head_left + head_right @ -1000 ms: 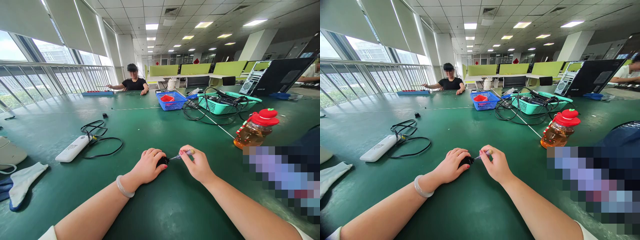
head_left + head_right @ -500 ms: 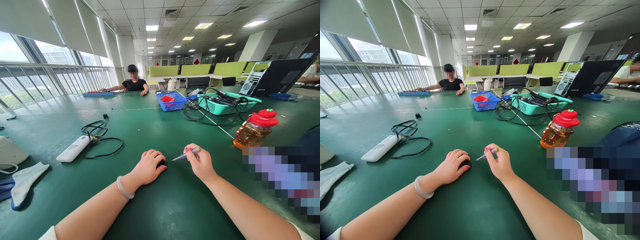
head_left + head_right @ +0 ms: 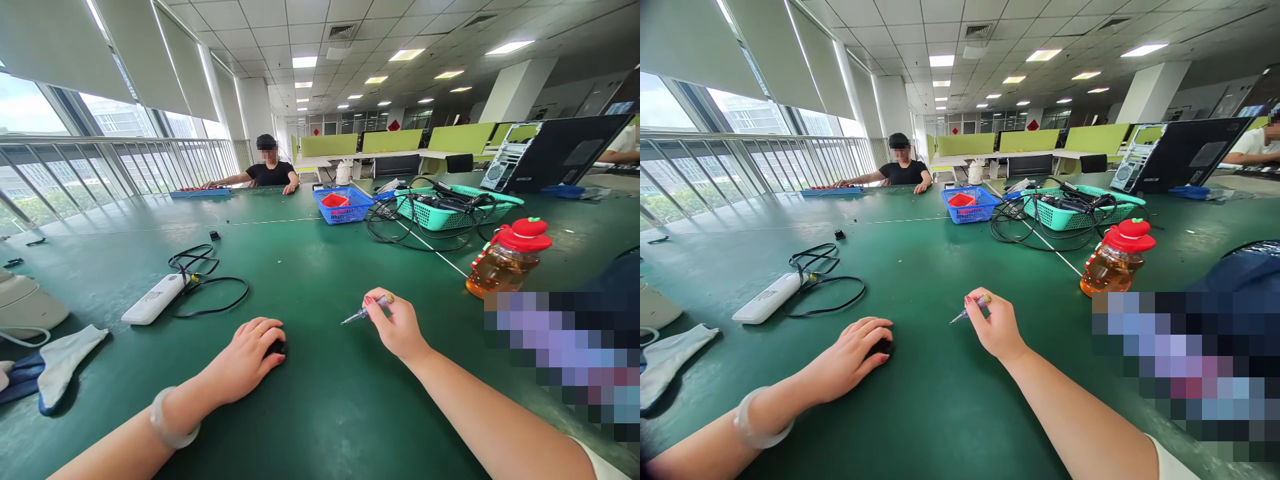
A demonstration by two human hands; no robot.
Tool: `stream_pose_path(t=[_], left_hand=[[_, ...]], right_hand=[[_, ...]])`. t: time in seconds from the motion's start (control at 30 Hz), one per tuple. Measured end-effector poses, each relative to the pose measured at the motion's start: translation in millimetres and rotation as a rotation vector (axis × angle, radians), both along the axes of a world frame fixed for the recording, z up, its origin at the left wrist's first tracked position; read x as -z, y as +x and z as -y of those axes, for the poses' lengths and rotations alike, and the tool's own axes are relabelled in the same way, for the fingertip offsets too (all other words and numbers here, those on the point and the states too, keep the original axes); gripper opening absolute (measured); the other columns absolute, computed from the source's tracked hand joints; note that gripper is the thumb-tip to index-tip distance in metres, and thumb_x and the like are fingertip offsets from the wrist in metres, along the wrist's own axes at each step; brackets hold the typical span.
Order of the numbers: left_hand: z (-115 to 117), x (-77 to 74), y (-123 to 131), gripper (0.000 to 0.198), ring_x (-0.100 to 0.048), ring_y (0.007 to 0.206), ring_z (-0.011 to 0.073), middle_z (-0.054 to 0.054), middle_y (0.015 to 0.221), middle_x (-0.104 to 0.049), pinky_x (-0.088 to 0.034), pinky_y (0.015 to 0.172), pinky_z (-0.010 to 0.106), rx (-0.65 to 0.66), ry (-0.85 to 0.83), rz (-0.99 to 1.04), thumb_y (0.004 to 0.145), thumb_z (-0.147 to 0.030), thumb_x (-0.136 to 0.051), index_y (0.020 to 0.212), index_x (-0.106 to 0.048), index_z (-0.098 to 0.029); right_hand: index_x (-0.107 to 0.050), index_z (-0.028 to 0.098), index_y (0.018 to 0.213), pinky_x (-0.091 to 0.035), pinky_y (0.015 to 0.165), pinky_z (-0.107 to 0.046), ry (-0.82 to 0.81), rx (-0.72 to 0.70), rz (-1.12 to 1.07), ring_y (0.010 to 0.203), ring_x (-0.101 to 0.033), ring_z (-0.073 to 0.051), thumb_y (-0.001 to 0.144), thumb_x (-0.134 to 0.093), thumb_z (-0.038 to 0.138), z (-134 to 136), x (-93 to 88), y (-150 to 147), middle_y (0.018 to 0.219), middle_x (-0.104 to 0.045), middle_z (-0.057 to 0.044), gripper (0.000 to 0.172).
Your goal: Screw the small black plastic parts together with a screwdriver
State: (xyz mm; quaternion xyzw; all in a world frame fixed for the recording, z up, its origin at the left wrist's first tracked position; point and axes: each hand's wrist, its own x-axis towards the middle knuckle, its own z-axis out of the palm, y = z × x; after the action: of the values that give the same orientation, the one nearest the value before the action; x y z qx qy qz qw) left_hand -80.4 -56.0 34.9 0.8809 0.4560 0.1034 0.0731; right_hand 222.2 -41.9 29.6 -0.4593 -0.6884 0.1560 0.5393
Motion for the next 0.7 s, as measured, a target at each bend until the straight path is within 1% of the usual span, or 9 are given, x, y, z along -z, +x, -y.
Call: stream_pose_path(t=[0.13,0.23,0.33,0.4,0.47,0.53,0.6,0.7], left_hand=[[6,-0.5,-66,0.027,-0.055,0.122,0.0249,0.006,0.130,-0.063,-0.046,0.104,0.044,-0.125,0.031,-0.052,0.093,-0.044,-0.046,0.105,-0.064,-0.028],[5,2.3,-118,0.034,-0.059,0.119,0.0282,0.008,0.127,-0.065,-0.048,0.103,0.047,-0.244,0.088,-0.075,0.090,-0.050,-0.046,0.105,-0.066,-0.027],[5,2.2,-154,0.041,-0.061,0.117,0.0318,0.009,0.126,-0.067,-0.049,0.101,0.050,-0.341,0.131,-0.092,0.085,-0.057,-0.048,0.104,-0.067,-0.026],[6,-0.6,-166,0.042,-0.061,0.117,0.0332,0.009,0.126,-0.067,-0.050,0.099,0.051,-0.377,0.147,-0.100,0.084,-0.059,-0.050,0.103,-0.067,-0.026],[8,-4.4,-169,0.040,-0.059,0.118,0.0332,0.006,0.127,-0.066,-0.050,0.099,0.052,-0.388,0.159,-0.104,0.083,-0.059,-0.052,0.099,-0.067,-0.027],[10,-7.3,-167,0.036,-0.058,0.119,0.0326,0.004,0.127,-0.066,-0.049,0.101,0.051,-0.371,0.160,-0.101,0.081,-0.058,-0.055,0.096,-0.067,-0.027],[14,-8.1,-163,0.033,-0.059,0.117,0.0321,0.004,0.123,-0.068,-0.049,0.100,0.050,-0.348,0.156,-0.092,0.081,-0.055,-0.057,0.094,-0.067,-0.027],[19,-5.8,-159,0.033,-0.063,0.111,0.0316,0.005,0.113,-0.071,-0.051,0.098,0.049,-0.357,0.148,-0.078,0.082,-0.052,-0.054,0.100,-0.067,-0.028]], right_hand=[[-0.057,0.021,0.068,-0.039,0.049,-0.023,0.009,0.005,0.008,0.054,-0.051,-0.013,0.093,-0.046,0.040,-1,0.5,-1,0.058,-0.054,0.001,0.033],[-0.057,0.021,0.068,-0.039,0.049,-0.023,0.006,0.008,0.011,0.053,-0.050,-0.012,0.093,-0.046,0.039,-2,1.3,-1,0.058,-0.054,0.001,0.033],[-0.056,0.021,0.067,-0.038,0.048,-0.023,0.004,0.006,0.010,0.053,-0.049,-0.012,0.093,-0.046,0.038,-3,1.9,-2,0.058,-0.053,0.001,0.033],[-0.056,0.021,0.067,-0.039,0.049,-0.023,0.004,0.008,0.008,0.053,-0.050,-0.012,0.093,-0.047,0.039,-4,2.3,-2,0.058,-0.054,0.001,0.033],[-0.056,0.021,0.067,-0.039,0.049,-0.023,0.006,0.016,0.003,0.054,-0.050,-0.012,0.093,-0.047,0.039,-4,2.8,-1,0.059,-0.055,0.001,0.033],[-0.056,0.021,0.067,-0.038,0.048,-0.023,0.008,0.027,-0.002,0.053,-0.050,-0.012,0.093,-0.047,0.040,-4,3.5,-1,0.059,-0.054,0.001,0.033],[-0.056,0.021,0.068,-0.037,0.046,-0.023,0.004,0.031,-0.005,0.053,-0.050,-0.013,0.093,-0.047,0.041,-5,4.3,0,0.058,-0.054,0.001,0.033],[-0.056,0.021,0.067,-0.037,0.045,-0.023,-0.006,0.031,-0.005,0.053,-0.050,-0.013,0.093,-0.047,0.041,-5,5.2,0,0.057,-0.053,0.001,0.034]])
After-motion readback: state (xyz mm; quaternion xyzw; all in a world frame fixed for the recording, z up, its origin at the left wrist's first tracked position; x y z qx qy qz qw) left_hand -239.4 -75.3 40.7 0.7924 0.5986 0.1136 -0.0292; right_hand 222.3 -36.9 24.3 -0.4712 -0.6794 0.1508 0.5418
